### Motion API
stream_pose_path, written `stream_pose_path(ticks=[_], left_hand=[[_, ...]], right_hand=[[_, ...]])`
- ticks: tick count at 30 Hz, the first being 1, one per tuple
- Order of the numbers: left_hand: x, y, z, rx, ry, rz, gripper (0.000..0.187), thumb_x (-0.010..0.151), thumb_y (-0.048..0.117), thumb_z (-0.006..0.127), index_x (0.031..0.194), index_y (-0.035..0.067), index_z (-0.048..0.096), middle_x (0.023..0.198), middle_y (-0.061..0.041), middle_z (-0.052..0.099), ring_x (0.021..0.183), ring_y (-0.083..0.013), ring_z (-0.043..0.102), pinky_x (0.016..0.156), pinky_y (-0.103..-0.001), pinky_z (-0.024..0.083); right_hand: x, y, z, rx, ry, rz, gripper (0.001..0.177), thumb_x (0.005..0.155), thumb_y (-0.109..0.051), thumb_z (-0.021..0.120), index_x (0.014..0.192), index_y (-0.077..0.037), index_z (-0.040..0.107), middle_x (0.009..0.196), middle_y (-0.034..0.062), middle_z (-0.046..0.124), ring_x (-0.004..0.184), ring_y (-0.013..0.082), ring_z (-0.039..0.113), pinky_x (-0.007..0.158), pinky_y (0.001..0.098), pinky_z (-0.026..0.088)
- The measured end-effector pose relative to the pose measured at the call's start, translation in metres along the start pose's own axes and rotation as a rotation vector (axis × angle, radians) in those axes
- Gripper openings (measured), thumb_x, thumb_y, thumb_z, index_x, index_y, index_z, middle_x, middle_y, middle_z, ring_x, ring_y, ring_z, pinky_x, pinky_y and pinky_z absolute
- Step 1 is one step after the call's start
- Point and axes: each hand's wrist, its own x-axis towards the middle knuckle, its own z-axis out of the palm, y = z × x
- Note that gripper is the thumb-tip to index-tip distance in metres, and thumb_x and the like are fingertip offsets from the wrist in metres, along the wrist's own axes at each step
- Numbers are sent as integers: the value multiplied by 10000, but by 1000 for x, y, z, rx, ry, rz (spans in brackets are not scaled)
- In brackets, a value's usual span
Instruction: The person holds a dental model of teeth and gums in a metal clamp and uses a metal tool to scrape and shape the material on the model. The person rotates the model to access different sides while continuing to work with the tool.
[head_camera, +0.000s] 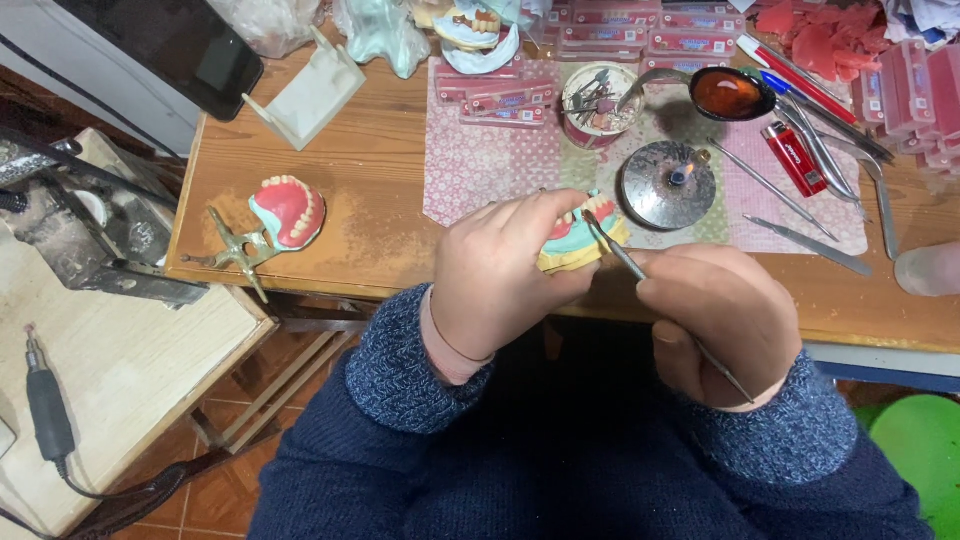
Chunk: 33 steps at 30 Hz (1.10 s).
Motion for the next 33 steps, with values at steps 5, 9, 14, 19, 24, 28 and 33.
stream_pose_path(ticks=[5, 9, 14, 19, 24, 28, 33], left_hand=[[-1, -1, -1, -1, -1, 9, 473, 776, 201, 876, 1178, 106, 647, 1051, -58, 734, 955, -241, 736, 845, -353, 586], [-1, -2, -1, 4, 1, -9, 482, 757, 210, 881, 1170, 112, 654, 1039, -64, 735, 942, -255, 732, 838, -357, 588], [-1, -3, -2, 0, -14, -19, 485, 753, 209, 882, 1172, 112, 659, 1021, -67, 737, 925, -258, 735, 823, -360, 589], [-1, -2, -2, -3, -9, -9, 482, 754, 198, 878, 1176, 112, 661, 1028, -67, 740, 926, -254, 737, 829, -359, 589], [-1, -1, -3, -38, -20, -26, 473, 757, 192, 878, 1172, 106, 669, 1024, -75, 742, 923, -260, 739, 826, -357, 590], [1, 1, -3, -56, -23, -38, 464, 762, 188, 879, 1167, 103, 670, 1021, -81, 741, 933, -263, 742, 827, -356, 593], [1, 1, -6, -100, -48, -63, 460, 780, 190, 882, 1179, 91, 676, 1033, -90, 749, 928, -258, 752, 823, -342, 597]], right_hand=[[0, 1, 0, 4, -10, 1, 170, 982, -114, 595, 1110, -14, 647, 1109, 167, 677, 991, 347, 687, 895, 425, 569], [6, -3, 0, 115, 81, 25, 167, 987, -111, 549, 1072, 6, 634, 1080, 185, 679, 987, 334, 692, 899, 416, 565], [-8, 6, 4, 186, 182, 115, 167, 1044, -143, 547, 1045, -1, 635, 1031, 166, 699, 985, 281, 707, 882, 361, 566], [-9, 6, 9, 410, 324, 209, 212, 1092, -195, 576, 1086, 11, 627, 1047, 160, 709, 986, 237, 693, 907, 304, 521], [-16, 13, 15, 568, 401, 211, 217, 1076, -189, 599, 1052, 26, 616, 1058, 183, 704, 1002, 242, 682, 940, 319, 518], [-17, 15, 13, 564, 353, 254, 223, 1094, -185, 597, 1059, 35, 607, 1051, 198, 693, 972, 242, 643, 946, 325, 505], [-18, 19, 11, 687, 405, 277, 236, 1098, -192, 596, 1070, 40, 567, 1045, 224, 677, 945, 245, 621, 931, 348, 517]])
